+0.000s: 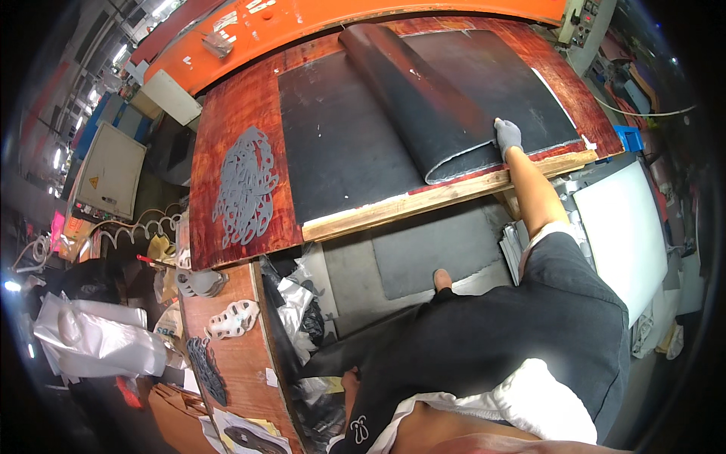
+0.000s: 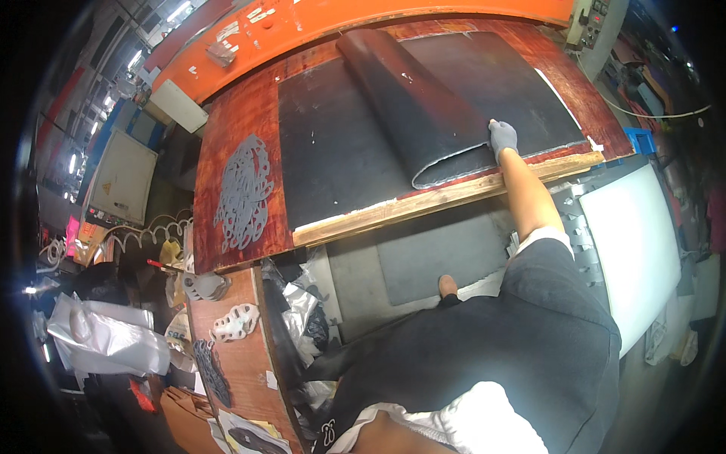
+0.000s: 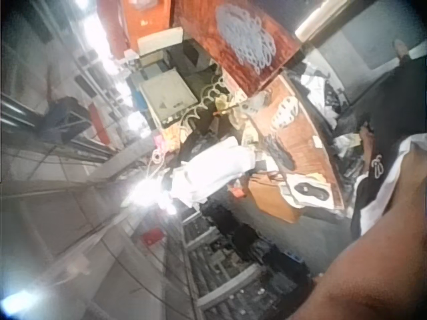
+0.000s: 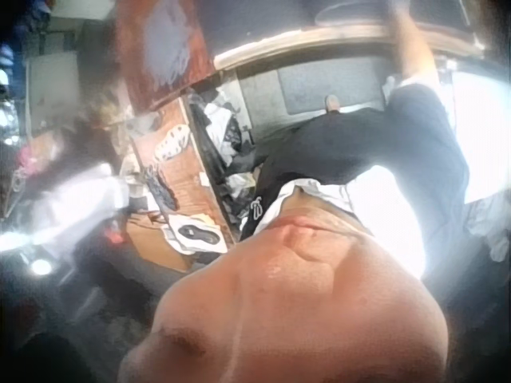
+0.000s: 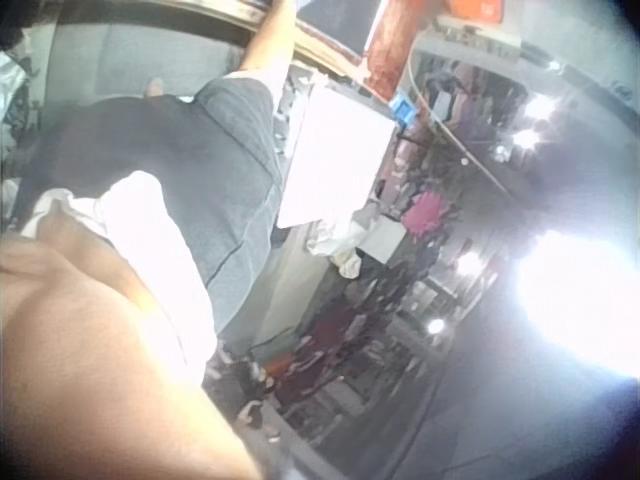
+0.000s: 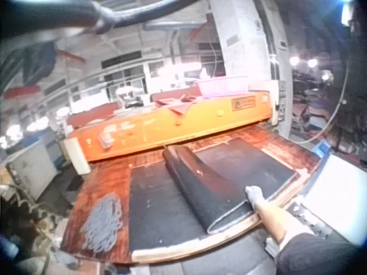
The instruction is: The person removes a protective film from a large black sheet on a workbench, then folds and stacks the sheet with others. They handle multiple sheets, aligning and placing them in a pile before moving to a storage area.
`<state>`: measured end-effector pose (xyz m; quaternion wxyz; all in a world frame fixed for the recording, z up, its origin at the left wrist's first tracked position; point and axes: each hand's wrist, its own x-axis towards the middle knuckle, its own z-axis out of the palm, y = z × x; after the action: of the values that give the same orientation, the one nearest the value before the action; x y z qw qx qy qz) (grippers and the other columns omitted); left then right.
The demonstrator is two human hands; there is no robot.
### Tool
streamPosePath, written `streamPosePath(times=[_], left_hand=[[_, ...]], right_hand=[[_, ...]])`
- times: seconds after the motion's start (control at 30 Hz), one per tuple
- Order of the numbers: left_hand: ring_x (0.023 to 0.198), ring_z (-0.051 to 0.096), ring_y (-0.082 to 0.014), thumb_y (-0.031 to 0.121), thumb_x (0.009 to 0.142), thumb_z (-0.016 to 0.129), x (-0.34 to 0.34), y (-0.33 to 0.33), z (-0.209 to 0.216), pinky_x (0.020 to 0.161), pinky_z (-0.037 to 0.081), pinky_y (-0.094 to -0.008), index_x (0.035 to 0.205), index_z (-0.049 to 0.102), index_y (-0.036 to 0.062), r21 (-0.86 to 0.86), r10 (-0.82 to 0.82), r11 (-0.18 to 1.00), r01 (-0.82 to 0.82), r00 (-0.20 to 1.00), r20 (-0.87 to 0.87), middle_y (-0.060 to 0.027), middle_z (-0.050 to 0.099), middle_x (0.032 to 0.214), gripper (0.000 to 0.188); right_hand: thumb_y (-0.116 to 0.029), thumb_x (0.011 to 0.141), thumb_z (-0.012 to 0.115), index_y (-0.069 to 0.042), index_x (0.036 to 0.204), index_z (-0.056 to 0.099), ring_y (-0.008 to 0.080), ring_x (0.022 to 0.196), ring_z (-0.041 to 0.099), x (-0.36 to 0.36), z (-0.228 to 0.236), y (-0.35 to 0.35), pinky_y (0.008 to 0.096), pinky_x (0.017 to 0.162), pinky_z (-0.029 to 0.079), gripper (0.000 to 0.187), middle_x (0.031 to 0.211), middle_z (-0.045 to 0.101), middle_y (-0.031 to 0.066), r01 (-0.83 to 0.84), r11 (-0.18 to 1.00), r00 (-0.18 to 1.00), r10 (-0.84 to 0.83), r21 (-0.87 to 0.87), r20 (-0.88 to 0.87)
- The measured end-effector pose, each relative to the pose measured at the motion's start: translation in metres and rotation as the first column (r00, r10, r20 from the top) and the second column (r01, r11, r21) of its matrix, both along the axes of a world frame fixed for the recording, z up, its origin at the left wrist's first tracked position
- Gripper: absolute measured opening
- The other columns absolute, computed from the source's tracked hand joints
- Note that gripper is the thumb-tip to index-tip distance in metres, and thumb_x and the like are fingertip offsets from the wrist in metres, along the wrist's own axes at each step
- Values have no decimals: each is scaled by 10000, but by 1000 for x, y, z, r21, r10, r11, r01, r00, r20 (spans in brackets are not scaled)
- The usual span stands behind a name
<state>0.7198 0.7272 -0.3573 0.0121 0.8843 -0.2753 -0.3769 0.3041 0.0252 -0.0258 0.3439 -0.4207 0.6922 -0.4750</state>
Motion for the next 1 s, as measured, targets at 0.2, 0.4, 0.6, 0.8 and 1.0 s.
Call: streamPosePath(times=[0.2, 0.4, 0.6, 0.8, 1.0], left_hand=[[781, 576, -294, 215, 709, 670, 2, -20, 31, 646, 440, -405, 918, 613, -9, -35, 98, 994, -100, 995, -33, -159, 604, 887, 312], [720, 558, -263, 155, 687, 689, -10, -41, 68, 588, 431, -392, 873, 600, -12, -121, 516, 827, -549, 826, -225, -120, 589, 834, 266], [672, 541, -240, 81, 664, 690, -13, -54, 95, 534, 422, -378, 850, 585, -11, -148, 680, 638, -755, 643, -351, -89, 574, 795, 233], [737, 574, -241, 111, 689, 672, -5, -52, 96, 609, 447, -375, 871, 602, -4, -137, 674, 636, -759, 634, -379, -108, 601, 812, 226], [803, 608, -243, 141, 713, 653, -13, -38, 99, 684, 472, -373, 892, 620, 4, -148, 537, 779, -609, 771, -342, -128, 629, 828, 228]], right_hand=[[-238, 811, 575, -60, 718, 572, 133, 471, 503, -9, -6, 1, 261, 423, 407, 201, 642, 540, 21, -78, 997, 981, 81, -25, 177], [-259, 811, 595, -94, 812, 578, 105, 479, 512, -6, -1, 5, 230, 429, 414, 166, 670, 555, -7, -248, 969, 952, 241, 15, 191], [-228, 842, 595, -82, 968, 551, 81, 468, 510, 55, 31, 46, 192, 401, 438, 197, 730, 543, -17, -571, 813, 780, 493, 115, 385], [-335, 844, 575, -61, 885, 600, 103, 659, 554, 207, 61, 107, 246, 601, 462, 278, 752, 604, 19, -929, 367, 338, 891, -42, 302], [-229, 745, 602, -77, 864, 573, 318, 844, 580, 318, 41, 179, 420, 749, 449, 195, 882, 605, 141, -985, 145, 46, 746, 95, -664]])
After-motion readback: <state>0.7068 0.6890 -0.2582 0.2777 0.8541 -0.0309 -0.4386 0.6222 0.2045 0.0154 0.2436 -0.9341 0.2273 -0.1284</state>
